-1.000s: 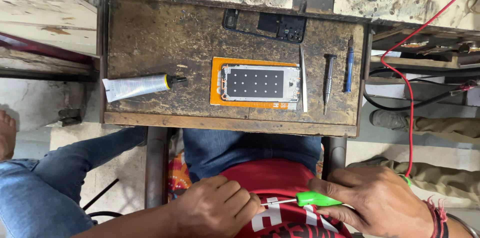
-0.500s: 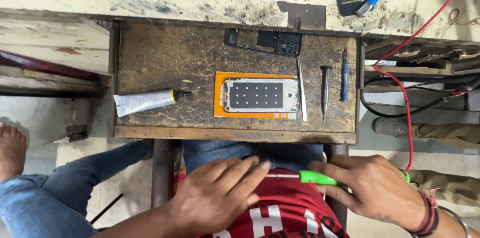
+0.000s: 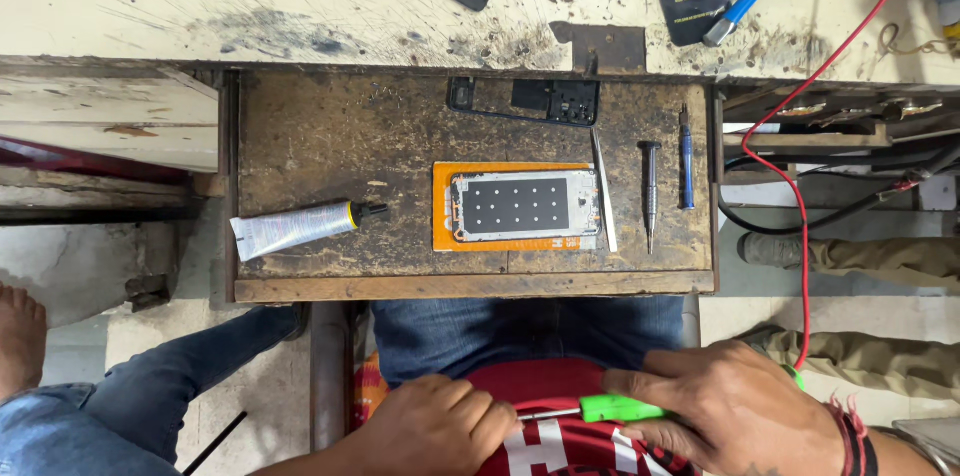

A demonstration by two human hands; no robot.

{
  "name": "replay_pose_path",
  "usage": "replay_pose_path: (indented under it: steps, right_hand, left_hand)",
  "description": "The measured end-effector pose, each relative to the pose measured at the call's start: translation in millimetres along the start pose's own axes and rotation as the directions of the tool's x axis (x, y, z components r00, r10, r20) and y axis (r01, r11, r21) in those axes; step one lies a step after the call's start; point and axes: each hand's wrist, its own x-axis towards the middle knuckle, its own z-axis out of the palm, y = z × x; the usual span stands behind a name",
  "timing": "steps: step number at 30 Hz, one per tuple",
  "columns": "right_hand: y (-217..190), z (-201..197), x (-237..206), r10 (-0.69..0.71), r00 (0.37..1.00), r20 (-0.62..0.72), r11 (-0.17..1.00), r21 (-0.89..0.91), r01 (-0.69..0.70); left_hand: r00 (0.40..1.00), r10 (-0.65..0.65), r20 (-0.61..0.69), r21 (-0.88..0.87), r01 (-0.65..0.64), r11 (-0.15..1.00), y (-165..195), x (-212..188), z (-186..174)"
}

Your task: The person pries around the edge of a disassembled smartphone frame with a green-handled pry tool to separate the old screen assembly, working over a repair mat on the bench. They then unbox a new replacement screen from a BOLTEX package and hold the phone's internal midframe while handling the new display.

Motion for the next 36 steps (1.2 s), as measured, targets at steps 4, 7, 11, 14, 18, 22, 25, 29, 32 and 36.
replay_pose_path:
  steps: [4,7,11,14,18,22,25,29,32,36]
  right_hand:
    - [9.0,-0.6,-5.1,-0.009,0.998,0.056,1.000,0.000,0.009]
    - [24.2,-12.3,-6.7,-0.159,0.937,-0.311,0.920,0.299,0.255]
    - [53.6,-32.2,-10.4,0.467,0.840,-0.277,0.862,-0.071,-0.502]
    - [59.2,-22.7,-2.9,0.280,0.874,-0.397,0.960,0.098,-0.264]
    - [58.1,-13.1,12.6,0.129,0.843,-0.521,0.990,0.019,-0.139]
    - [56.2,-13.4,25.1,0.051,0.775,-0.629,0.994,-0.044,-0.101]
    - [56.7,-9.3,33.1,0.061,0.756,-0.651,0.987,-0.073,-0.143]
    - [60.8,-3.6,38.2,0.114,0.755,-0.646,0.981,-0.048,-0.189]
    - [62.9,-3.9,38.5,0.110,0.742,-0.662,0.984,-0.034,-0.176]
    - [63.4,-6.6,39.9,0.142,0.723,-0.676,0.981,-0.004,-0.196]
  left_hand:
    - [0.994,0.071,-0.088,-0.007,-0.072,0.997,-4.4,-3.1,-6.9]
    - [0.990,-0.011,-0.138,-0.082,0.000,0.997,-14.4,-5.4,-26.0]
    - [0.953,-0.246,-0.178,0.054,0.259,0.964,-35.3,-4.3,-63.9]
    - [0.911,-0.209,-0.356,0.091,0.256,0.962,-62.9,7.5,-90.1]
    - [0.767,-0.366,-0.528,0.214,0.537,0.816,-122.0,26.3,-132.5]
    - [0.789,-0.273,-0.551,0.382,0.529,0.757,-190.5,47.6,-168.4]
    - [0.804,-0.121,-0.582,0.401,0.413,0.818,-230.4,53.3,-175.9]
    - [0.747,-0.273,-0.606,0.284,0.524,0.803,-264.8,45.6,-169.7]
    - [0.710,-0.366,-0.602,0.237,0.596,0.767,-268.0,38.7,-169.1]
    - [0.643,-0.327,-0.692,0.234,0.629,0.742,-228.7,38.2,-162.7]
